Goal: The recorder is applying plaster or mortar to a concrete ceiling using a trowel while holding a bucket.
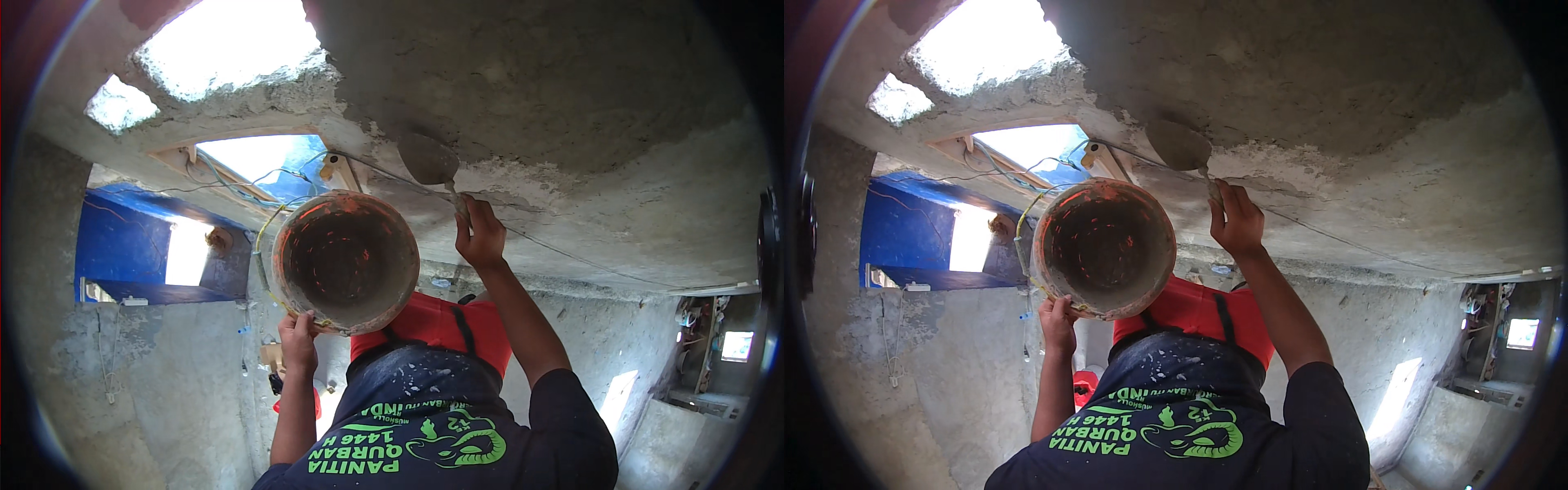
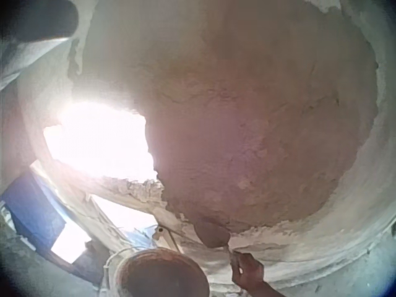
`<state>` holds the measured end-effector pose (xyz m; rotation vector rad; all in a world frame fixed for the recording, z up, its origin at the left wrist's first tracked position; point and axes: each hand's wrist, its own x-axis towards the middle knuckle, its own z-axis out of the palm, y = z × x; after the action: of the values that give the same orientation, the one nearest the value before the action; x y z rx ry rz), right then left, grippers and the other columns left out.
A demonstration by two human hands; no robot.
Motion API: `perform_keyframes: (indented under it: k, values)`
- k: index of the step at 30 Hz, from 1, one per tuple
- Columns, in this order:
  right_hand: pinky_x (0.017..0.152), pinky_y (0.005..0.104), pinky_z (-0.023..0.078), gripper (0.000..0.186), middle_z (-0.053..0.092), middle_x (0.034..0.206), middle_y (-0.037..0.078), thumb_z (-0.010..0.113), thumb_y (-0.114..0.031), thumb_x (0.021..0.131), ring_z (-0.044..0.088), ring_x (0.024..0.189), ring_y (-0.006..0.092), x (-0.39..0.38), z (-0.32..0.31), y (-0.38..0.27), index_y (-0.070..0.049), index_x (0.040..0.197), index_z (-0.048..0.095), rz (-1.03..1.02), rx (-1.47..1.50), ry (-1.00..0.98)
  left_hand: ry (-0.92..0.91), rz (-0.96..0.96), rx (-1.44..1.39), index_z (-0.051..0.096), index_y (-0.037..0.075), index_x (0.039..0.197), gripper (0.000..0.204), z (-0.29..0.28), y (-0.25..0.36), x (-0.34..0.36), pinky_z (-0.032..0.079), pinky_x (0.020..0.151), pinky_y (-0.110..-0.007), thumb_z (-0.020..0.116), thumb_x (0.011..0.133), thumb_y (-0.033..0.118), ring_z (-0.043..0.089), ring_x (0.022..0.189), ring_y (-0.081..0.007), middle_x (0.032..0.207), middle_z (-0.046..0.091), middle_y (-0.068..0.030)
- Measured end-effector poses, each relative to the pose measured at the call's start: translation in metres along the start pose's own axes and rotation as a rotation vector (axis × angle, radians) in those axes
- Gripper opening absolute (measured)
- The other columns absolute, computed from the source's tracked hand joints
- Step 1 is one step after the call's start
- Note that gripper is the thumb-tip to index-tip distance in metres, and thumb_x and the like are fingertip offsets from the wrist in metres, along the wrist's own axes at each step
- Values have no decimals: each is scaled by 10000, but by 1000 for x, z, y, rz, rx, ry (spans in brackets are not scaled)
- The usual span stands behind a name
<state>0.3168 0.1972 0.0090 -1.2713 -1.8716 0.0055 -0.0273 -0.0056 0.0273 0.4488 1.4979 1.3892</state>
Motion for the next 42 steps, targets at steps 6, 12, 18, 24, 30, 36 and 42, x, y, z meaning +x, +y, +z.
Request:
perform_keyframes:
  k: [6,12,18,24,30,36,42]
  values:
    - [619,424,597,391,638,1012,64,723,-193,906,723,798,280,-3,19,32,-201,1292,659,78,-203,44,23,11,32,658,30,851,123,-6,-9,5,446,602,-268,624,943,105,528,622,-78,734,607,16]
    - [663,424,600,370,666,1045,94,710,-183,922,724,813,311,-43,-4,20,-147,1287,658,164,-137,-107,-7,29,102,653,40,858,106,-8,-12,3,389,595,-255,637,939,106,489,625,-58,721,590,35]
    - [620,432,598,393,654,1040,88,704,-205,916,711,778,315,26,2,-2,-172,1303,645,12,-61,-1,-84,56,117,661,40,909,67,-7,-9,12,393,608,-252,638,937,95,492,642,-56,745,598,40]
    - [631,463,600,379,636,999,79,667,-249,940,717,778,310,-1,10,28,-194,1314,629,-15,-224,-333,-121,42,138,679,-11,1032,132,-5,-8,4,500,741,-275,620,938,61,629,784,-95,898,704,-26]
    - [610,421,595,405,661,1019,73,727,-199,899,712,752,293,18,-36,24,-186,1299,663,-68,-183,-90,-147,72,140,667,-29,1080,167,-7,-11,3,515,793,-281,606,938,33,661,840,-111,956,730,-53]
    - [606,411,598,382,666,1026,71,724,-175,899,721,779,289,24,-54,43,-179,1277,673,-3,-292,-15,-137,43,151,674,-28,1053,149,-10,-7,2,508,795,-278,606,935,33,647,821,-113,921,707,-35]
    - [654,423,610,396,677,1029,82,734,-157,886,727,811,299,-10,-71,43,-153,1278,675,20,-161,5,-143,104,186,696,-56,975,125,6,-5,-2,496,792,-277,619,919,26,633,831,-112,941,680,-31]
